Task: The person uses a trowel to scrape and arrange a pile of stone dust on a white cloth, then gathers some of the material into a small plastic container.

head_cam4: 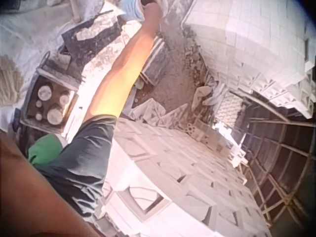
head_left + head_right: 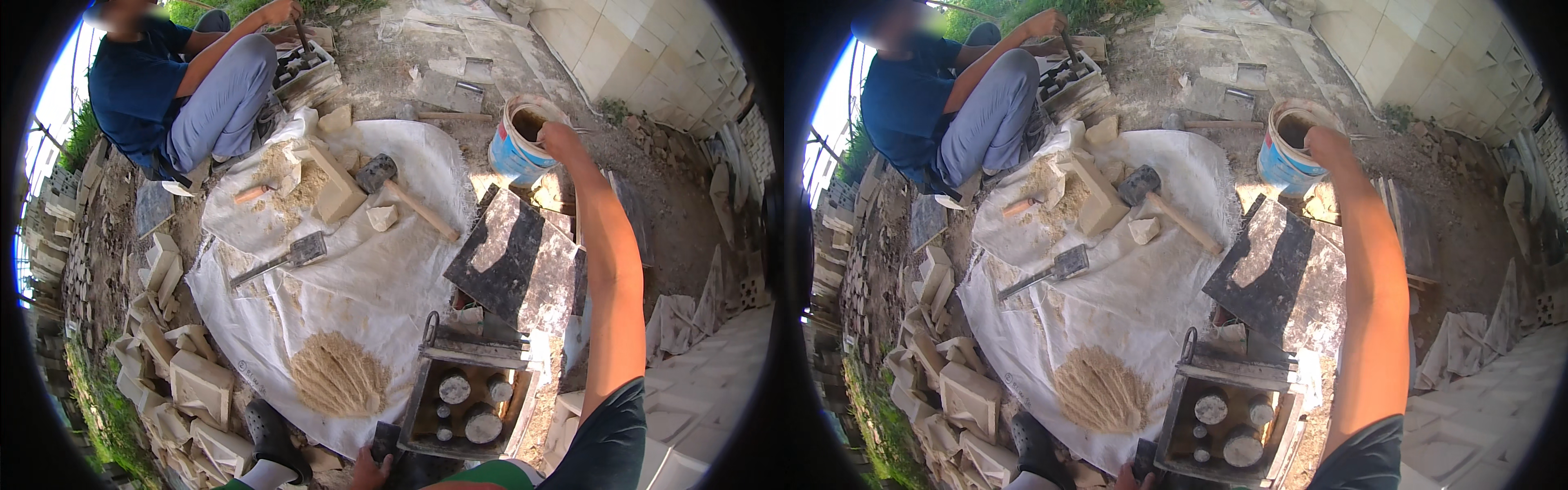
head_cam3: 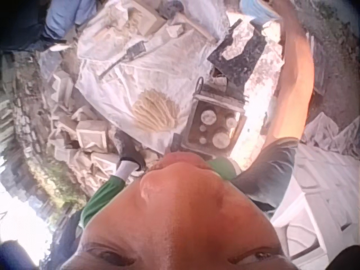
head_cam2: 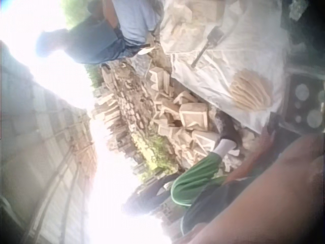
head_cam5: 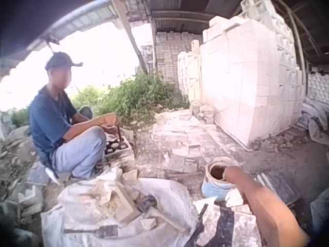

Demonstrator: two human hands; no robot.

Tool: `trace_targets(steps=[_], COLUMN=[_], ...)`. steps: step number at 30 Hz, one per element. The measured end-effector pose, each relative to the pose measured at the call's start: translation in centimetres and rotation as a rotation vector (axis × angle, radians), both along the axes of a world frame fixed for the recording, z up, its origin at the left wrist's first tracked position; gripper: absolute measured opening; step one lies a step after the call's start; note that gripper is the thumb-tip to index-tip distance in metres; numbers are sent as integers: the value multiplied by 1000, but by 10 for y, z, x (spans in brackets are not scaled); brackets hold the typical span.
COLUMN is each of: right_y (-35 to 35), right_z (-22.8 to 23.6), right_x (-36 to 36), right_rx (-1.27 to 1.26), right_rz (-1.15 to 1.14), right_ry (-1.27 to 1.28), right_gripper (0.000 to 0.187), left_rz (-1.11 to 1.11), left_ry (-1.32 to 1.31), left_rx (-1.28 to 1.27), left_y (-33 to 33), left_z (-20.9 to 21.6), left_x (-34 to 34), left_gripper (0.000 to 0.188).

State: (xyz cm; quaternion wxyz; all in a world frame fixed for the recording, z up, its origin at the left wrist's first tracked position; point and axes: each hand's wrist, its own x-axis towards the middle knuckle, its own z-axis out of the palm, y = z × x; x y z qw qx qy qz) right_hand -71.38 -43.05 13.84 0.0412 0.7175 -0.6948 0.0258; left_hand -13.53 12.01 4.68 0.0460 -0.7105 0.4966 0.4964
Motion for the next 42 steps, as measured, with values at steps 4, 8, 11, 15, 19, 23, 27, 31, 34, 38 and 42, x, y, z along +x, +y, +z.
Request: trace_targets(steps=[4, 8, 11, 15, 19, 23, 27, 31, 34, 38, 42], right_y=[24, 31, 35, 32, 34, 37, 46, 56, 59, 61, 63], right_z=[14, 16, 16, 19, 36, 52, 70, 78, 79, 79, 77], right_x=[16, 4, 1, 1, -7, -3, 7, 13, 11, 13, 23], right_rx=[-171, -172, -182, -139, -179, -251, -268, -343, -375, -379, -348], right_rz=[77, 123, 229, 157, 16, 41, 54, 56, 46, 5, -62], right_ry=[-45, 44, -9, -89, -371, -339, -308, -327, -329, -304, -340], right_gripper=[10, 8, 10, 14, 17, 19, 19, 20, 21, 23, 23], left_rz=[21, 18, 22, 28, 24, 9, 45, 4, -12, -34, -63], left_ry=[5, 25, 31, 40, 43, -37, 93, 100, 112, 125, 131], left_rx=[-26, -30, -39, -49, -50, 20, 22, -42, -78, -147, -212], left_y=[9, 14, 18, 21, 28, 56, -4, 4, 13, 24, 34], left_z=[-16, -29, -34, -41, -51, -91, 10, -5, -26, -47, -63], left_x=[5, 8, 11, 12, 17, 24, 3, 6, 13, 22, 29], left_gripper=[56, 56, 56, 57, 57, 58, 58, 59, 61, 63, 66])
